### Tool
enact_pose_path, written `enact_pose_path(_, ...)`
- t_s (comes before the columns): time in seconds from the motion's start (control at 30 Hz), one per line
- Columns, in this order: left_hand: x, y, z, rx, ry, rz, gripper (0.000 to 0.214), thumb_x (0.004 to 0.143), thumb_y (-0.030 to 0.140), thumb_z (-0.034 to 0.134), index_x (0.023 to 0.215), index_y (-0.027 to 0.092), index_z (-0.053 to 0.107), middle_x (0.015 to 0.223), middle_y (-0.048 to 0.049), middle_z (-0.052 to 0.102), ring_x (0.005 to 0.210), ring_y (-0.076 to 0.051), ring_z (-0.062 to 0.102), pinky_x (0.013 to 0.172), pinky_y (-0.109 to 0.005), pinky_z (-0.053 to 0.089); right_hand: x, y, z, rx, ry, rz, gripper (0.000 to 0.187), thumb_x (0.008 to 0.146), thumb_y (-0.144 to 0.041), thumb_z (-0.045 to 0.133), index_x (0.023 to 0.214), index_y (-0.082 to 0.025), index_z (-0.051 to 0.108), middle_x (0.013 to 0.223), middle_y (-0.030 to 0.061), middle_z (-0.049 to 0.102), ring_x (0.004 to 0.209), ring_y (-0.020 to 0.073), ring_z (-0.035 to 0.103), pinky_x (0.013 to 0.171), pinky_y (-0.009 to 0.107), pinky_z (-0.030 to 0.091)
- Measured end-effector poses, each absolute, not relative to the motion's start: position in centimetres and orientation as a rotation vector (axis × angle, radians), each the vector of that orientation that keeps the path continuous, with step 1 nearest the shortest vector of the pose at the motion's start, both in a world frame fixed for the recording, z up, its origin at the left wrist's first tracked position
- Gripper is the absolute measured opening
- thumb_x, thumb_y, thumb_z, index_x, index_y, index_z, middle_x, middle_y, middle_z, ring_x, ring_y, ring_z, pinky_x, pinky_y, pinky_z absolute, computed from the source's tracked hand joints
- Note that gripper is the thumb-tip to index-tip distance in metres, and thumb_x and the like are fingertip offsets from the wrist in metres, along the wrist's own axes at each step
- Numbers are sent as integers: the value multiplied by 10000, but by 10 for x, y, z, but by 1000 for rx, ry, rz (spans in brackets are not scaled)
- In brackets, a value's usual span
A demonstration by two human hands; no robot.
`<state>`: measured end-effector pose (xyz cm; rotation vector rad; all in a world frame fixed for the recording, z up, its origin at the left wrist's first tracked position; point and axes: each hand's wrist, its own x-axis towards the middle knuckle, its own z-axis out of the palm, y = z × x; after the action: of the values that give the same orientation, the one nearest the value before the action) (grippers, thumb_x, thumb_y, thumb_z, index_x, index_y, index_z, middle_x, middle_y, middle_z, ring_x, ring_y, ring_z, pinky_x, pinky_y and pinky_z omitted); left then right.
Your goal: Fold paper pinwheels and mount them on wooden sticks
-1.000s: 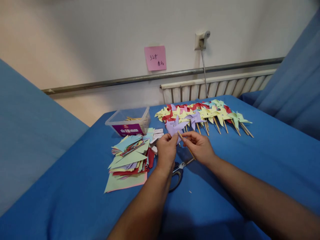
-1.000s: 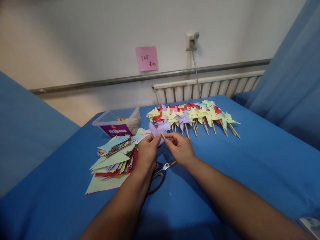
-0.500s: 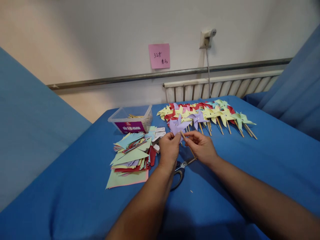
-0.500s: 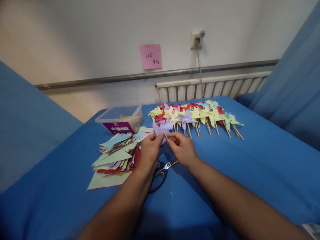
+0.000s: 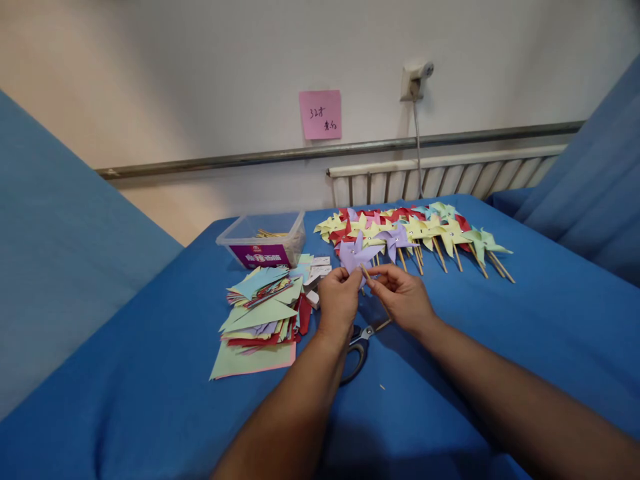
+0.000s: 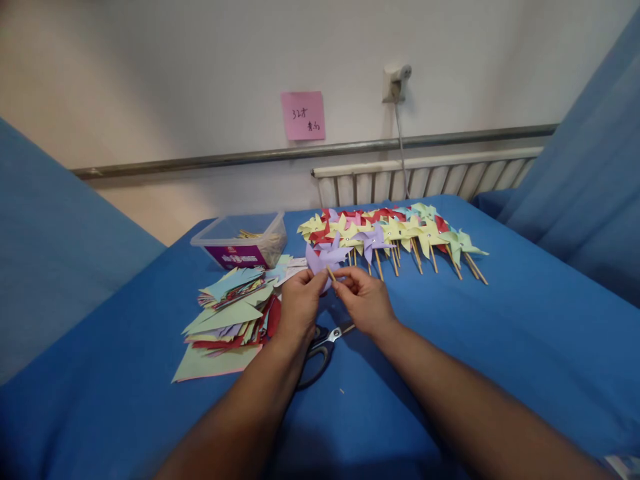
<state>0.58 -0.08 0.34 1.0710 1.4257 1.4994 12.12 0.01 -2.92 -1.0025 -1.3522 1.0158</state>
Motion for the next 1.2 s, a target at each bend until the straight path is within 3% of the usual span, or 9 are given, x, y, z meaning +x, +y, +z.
enact_pose_path(0.63,7,0,3,1057,1417,1507,271,639,359,702,523,168,549,475,35,472,470,-82,372,462,-215,268,121,-5,-23,-1074,-1408,916,201,782,-349,651,929,-217,686,596,-32,573,491,104,471,461,232,355)
enact_pose_path(0.9,6,1,1,1040,1410,1498,278,631,369,715,520,169,557,488,31,481,478,-87,379,475,-219,279,121,-4,-26,-1004,-1328,988,256,784,-401,654,942,-202,679,650,2,643,596,144,589,539,248,450)
enact_pose_path(1.2,6,-1,3,1100,1430,1512,304,651,389,712,514,171,551,485,38,463,479,-87,360,476,-226,266,122,-2,-27,-1034,-1375,947,217,802,-366,629,942,-221,707,666,2,666,606,150,606,553,256,461)
